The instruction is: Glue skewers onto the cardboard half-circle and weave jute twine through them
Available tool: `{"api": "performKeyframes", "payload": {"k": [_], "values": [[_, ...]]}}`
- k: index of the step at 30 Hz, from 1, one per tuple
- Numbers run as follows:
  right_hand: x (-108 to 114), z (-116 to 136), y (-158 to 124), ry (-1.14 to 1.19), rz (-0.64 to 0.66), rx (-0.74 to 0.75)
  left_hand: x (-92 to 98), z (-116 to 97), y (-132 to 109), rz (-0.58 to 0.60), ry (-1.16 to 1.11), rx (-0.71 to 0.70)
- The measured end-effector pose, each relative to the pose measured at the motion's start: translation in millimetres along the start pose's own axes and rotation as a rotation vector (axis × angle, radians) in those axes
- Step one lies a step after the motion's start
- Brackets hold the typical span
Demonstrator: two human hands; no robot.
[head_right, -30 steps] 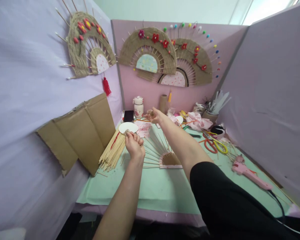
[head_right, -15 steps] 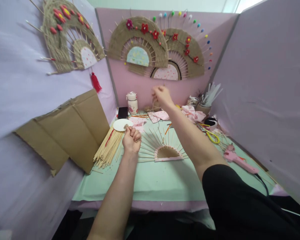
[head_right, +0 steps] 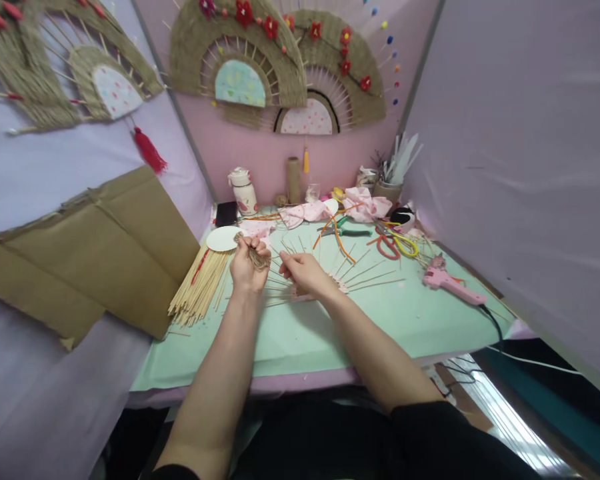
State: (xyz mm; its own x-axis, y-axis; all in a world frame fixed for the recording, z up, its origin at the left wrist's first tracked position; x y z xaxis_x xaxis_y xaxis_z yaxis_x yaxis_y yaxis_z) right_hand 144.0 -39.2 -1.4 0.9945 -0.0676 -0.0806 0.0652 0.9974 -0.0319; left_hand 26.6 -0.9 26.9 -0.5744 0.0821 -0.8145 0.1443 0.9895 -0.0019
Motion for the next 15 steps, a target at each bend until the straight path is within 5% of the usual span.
{"api": "performKeyframes", "payload": {"k": [3, 7, 11, 15], "values": [[-10.1, -16.4, 2.4, 0.463, 0.017, -0.247, -0.6, 1.7, -0.3, 0.008, 0.034, -0.009], [-13.8, -13.0, 4.8, 0.795, -0.06, -0.201, -1.8, 6.0, -1.1, 0.037, 0.064, -0.006], [-11.6, -2.1, 4.4, 0.831, -0.142, -0.017, -0.6, 11.6, -1.6, -0.006, 0.033, 0.029], [-12.2, 2.9, 12.5, 0.57, -0.112, 0.086, 7.5, 19.6, 1.7, -0.146, -0.009, 0.116]]}}
Point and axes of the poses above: each hand's wrist, its own y-axis towards the middle knuckle, its own x-axis out of the back of the hand, z = x × y, the point moved 3 cm from there along y, towards the middle knuckle, and after that the axes turned 12 degrees about y, right-handed, at the moved point
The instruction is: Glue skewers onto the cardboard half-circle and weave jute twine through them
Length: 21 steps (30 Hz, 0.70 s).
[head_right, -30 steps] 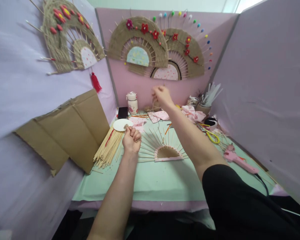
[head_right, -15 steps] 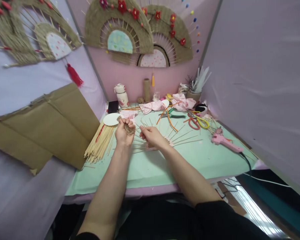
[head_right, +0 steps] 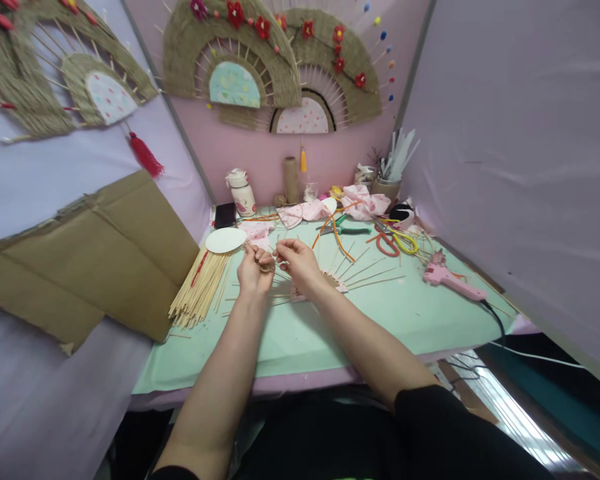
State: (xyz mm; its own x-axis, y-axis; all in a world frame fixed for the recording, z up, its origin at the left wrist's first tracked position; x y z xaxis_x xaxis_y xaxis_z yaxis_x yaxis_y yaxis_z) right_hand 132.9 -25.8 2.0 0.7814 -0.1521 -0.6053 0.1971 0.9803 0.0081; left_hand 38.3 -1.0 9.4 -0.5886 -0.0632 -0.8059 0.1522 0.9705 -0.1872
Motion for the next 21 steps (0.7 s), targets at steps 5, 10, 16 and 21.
{"api": "performKeyframes", "payload": {"k": [5, 10, 16, 21], "values": [[0.1, 10.5, 1.7, -0.607, 0.035, 0.325, 9.6, 15.1, 8.9, -0.16, -0.001, 0.179], [2.0, 15.1, -13.1, -0.954, 0.11, 0.519, 11.5, 21.3, 11.0, -0.197, 0.018, 0.22], [5.9, 5.5, -18.8, -1.069, 0.171, 0.547, 7.1, 19.6, 6.2, -0.191, 0.033, 0.251], [10.2, 3.9, -21.1, -0.894, 0.219, 0.444, 5.1, 13.4, 4.4, -0.174, -0.037, 0.174]]}}
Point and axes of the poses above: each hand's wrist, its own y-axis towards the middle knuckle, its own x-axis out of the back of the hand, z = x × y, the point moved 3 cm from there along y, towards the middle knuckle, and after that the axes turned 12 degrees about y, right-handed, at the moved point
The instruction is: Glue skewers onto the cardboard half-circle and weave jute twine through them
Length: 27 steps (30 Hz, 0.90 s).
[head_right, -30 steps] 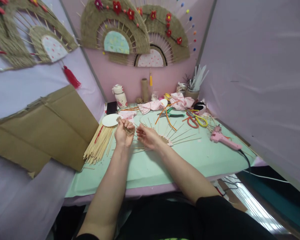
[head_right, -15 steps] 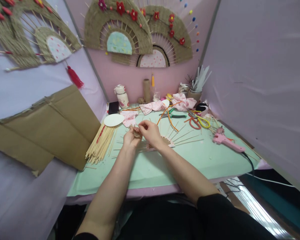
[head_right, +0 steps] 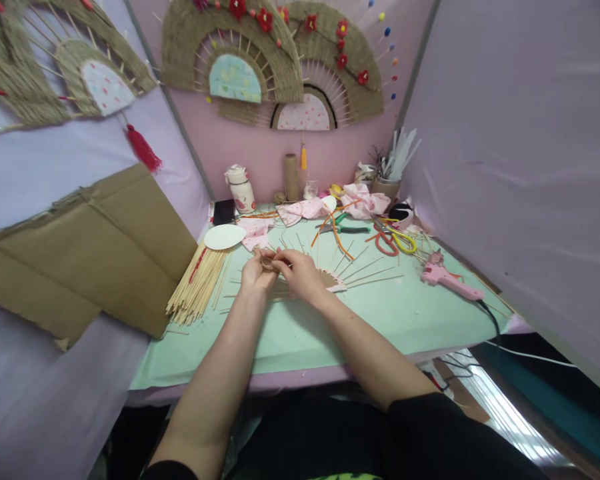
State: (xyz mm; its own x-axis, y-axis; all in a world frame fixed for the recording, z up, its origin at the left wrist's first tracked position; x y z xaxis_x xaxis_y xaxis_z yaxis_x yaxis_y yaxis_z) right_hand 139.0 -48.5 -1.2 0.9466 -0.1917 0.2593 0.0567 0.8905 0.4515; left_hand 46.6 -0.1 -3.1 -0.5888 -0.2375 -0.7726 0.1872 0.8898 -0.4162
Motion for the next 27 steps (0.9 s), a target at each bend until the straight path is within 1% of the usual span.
{"api": "performKeyframes", "payload": {"k": [5, 10, 14, 20, 23, 27], "values": [[12.0, -2.3, -1.8, 0.13, -0.072, 0.043, -0.2, -7.9, -0.1, 0.11, -0.062, -0.045], [12.4, 0.5, -3.8, 0.121, -0.016, 0.136, -1.6, -8.8, -1.0, 0.192, -0.048, -0.087], [9.1, 5.1, -6.0, 0.092, -0.039, 0.176, -4.8, -6.1, -3.0, 0.254, -0.05, -0.09], [6.3, 4.6, -7.7, 0.041, -0.082, 0.167, -7.5, -6.6, -7.1, 0.251, -0.011, -0.13], [5.3, 3.4, -7.6, 0.042, -0.109, 0.158, -9.0, -6.7, -8.9, 0.273, 0.003, -0.149], [3.8, 2.6, -7.5, 0.045, -0.145, 0.117, -9.9, -5.5, -9.6, 0.285, 0.021, -0.156]]}}
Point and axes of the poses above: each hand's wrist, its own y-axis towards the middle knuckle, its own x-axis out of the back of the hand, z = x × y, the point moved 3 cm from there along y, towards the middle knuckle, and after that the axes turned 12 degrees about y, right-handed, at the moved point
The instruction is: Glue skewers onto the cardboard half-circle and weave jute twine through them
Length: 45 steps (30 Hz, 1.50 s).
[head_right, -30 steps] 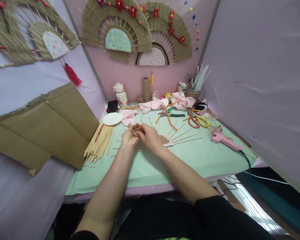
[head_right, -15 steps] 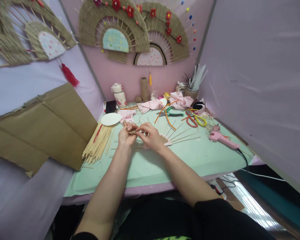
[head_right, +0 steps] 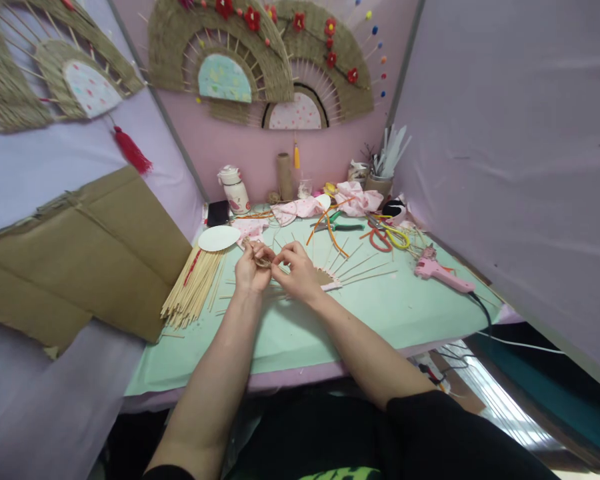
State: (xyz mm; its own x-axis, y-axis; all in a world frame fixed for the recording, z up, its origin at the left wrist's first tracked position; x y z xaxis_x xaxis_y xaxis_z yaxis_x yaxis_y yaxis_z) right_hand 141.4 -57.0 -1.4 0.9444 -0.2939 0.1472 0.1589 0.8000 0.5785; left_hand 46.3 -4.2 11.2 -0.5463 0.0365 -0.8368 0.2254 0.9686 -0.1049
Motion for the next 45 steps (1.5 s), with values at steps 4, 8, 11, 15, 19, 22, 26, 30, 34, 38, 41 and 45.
{"api": "performKeyframes", "payload": {"k": [4, 8, 11, 15, 19, 22, 26, 30, 34, 38, 41, 45], "values": [[-1.1, -1.2, -1.1, 0.004, -0.041, -0.05, -1.4, 1.0, -0.2, 0.02, 0.004, 0.014], [-2.8, -4.5, -2.2, 0.003, -0.053, -0.071, -2.6, 0.4, -1.0, 0.021, 0.019, 0.001], [-4.0, -5.7, -2.9, 0.0, -0.056, -0.079, -2.5, -0.2, -1.6, 0.026, 0.037, 0.015], [-3.0, -2.4, -1.8, 0.029, -0.022, -0.09, -1.9, -2.7, -1.9, 0.061, 0.034, 0.036], [10.8, 1.1, 5.6, 0.087, -0.062, -0.056, -4.0, -6.0, -3.9, 0.125, 0.033, 0.072], [25.3, -2.0, 12.5, 0.086, -0.151, -0.03, -7.4, -3.5, -7.3, 0.202, 0.11, 0.175], [28.9, -10.1, 18.6, 0.079, -0.023, 0.011, -9.8, 4.7, -11.3, 0.299, 0.308, 0.282], [28.0, -15.1, 20.6, 0.064, 0.052, 0.042, -9.4, 11.6, -13.0, 0.376, 0.491, 0.304], [33.3, -13.6, 21.6, 0.057, 0.024, 0.064, -6.9, 16.2, -12.6, 0.41, 0.638, 0.302], [38.6, -9.3, 20.7, 0.057, -0.043, 0.062, -2.4, 18.9, -8.5, 0.333, 0.827, 0.167], [39.3, -6.6, 19.0, 0.048, -0.104, 0.072, -2.3, 20.1, -6.7, 0.282, 0.938, 0.025], [39.9, -7.9, 18.1, 0.082, -0.178, 0.02, -4.8, 22.6, -7.7, 0.286, 0.976, -0.042]]}}
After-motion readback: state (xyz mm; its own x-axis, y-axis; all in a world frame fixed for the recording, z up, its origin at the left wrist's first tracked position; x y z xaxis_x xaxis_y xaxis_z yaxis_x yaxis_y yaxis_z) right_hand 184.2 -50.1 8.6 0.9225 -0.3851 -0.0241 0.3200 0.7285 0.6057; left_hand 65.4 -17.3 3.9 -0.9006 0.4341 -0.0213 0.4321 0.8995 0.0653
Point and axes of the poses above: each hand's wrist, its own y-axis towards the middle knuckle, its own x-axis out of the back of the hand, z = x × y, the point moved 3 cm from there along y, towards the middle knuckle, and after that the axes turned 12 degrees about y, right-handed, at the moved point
